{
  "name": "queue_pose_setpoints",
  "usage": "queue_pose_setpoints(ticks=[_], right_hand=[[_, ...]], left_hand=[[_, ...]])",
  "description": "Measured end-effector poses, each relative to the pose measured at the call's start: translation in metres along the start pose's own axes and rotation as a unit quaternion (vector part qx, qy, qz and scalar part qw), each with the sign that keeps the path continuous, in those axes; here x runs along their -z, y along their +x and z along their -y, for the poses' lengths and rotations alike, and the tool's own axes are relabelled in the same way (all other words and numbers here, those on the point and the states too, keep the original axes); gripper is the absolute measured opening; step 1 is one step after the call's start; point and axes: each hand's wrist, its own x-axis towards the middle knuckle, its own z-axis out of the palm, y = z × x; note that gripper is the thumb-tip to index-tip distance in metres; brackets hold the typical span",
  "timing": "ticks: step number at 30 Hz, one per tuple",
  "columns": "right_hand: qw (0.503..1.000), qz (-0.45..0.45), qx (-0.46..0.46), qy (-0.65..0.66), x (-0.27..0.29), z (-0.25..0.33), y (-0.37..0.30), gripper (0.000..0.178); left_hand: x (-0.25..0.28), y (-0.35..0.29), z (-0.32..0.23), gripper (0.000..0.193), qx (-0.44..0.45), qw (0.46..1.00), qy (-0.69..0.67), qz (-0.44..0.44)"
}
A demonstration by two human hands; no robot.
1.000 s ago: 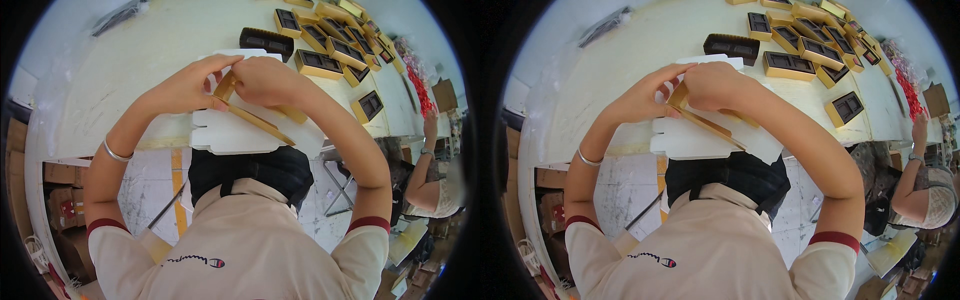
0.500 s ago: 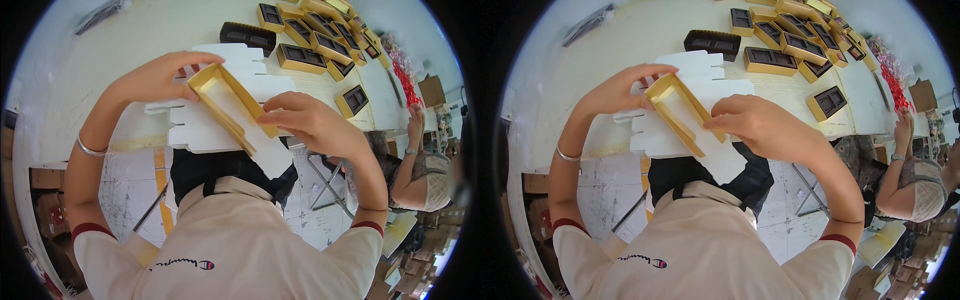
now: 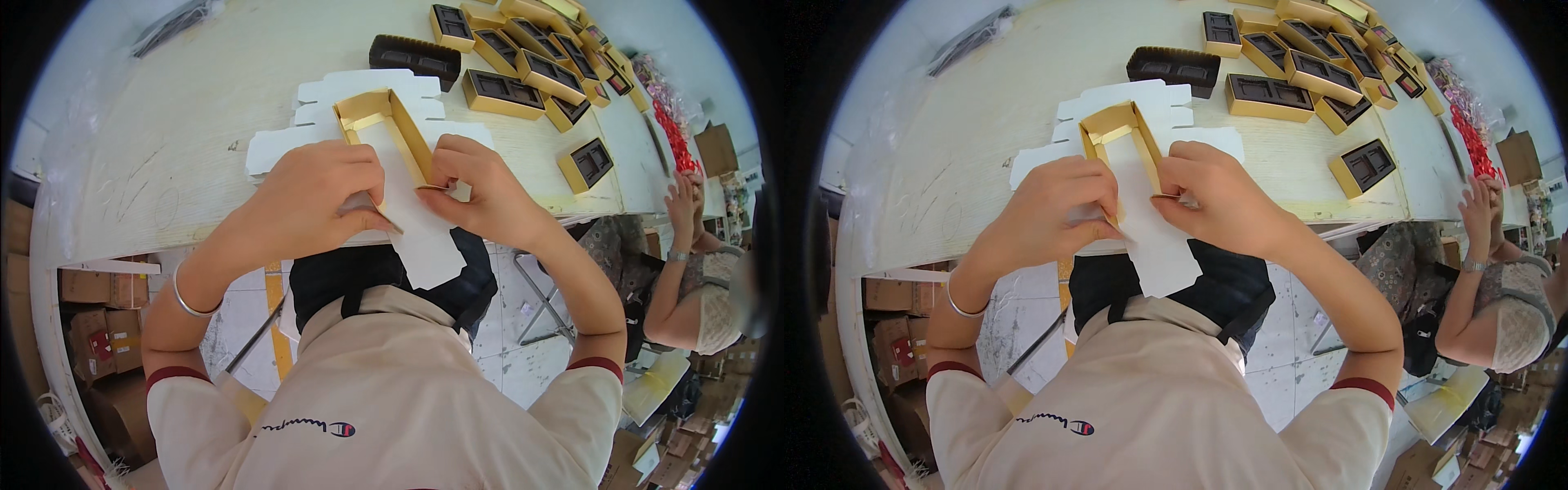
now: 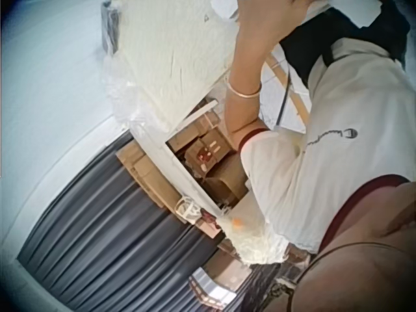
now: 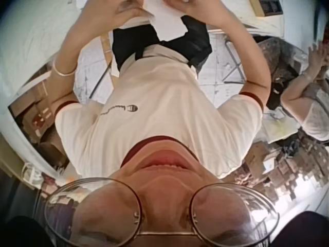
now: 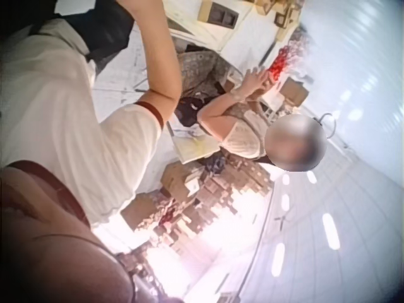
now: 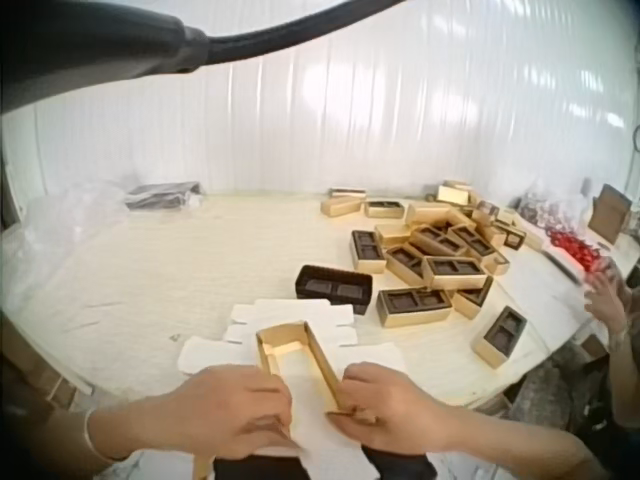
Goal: The person folds flat cardboard sheets into small rectangular boxes, inserts black plastic trays into them, and closes the lids. The process is repeated continuously with multiple units on a cluttered worktable.
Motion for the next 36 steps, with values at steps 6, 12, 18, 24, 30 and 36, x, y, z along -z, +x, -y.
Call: queue_pose_setpoints(ticks=[6, 12, 18, 24, 30, 36], right_hand=[[0.994, -0.018, -0.097, 0.055, -0.007, 0.018, 0.001, 0.018], [0.989, -0.013, -0.131, 0.066, -0.008, 0.024, 0.0, 0.021], [0.999, 0.011, -0.003, -0.049, 0.01, 0.035, -0.027, 0.053], [0.962, -0.063, 0.146, -0.221, -0.033, 0.03, -0.045, 0.053], [0.981, -0.184, 0.05, 0.049, -0.046, 0.012, -0.013, 0.029], [0.954, -0.189, -0.051, 0.225, -0.048, 0.022, -0.004, 0.036]], left_hand=[[-0.01, 0.003, -0.01, 0.019, 0.042, 0.997, 0.046, -0.047], [-0.024, 0.007, -0.016, 0.012, 0.071, 0.994, -0.026, -0.08], [-0.016, -0.007, -0.015, 0.007, 0.081, 0.993, -0.043, -0.068], [-0.012, -0.011, -0.009, 0.011, 0.094, 0.991, -0.082, -0.041], [0.0, -0.014, 0.004, 0.029, 0.111, 0.954, -0.278, 0.001], [-0.006, -0.013, -0.012, 0.029, 0.165, 0.953, -0.251, -0.052]])
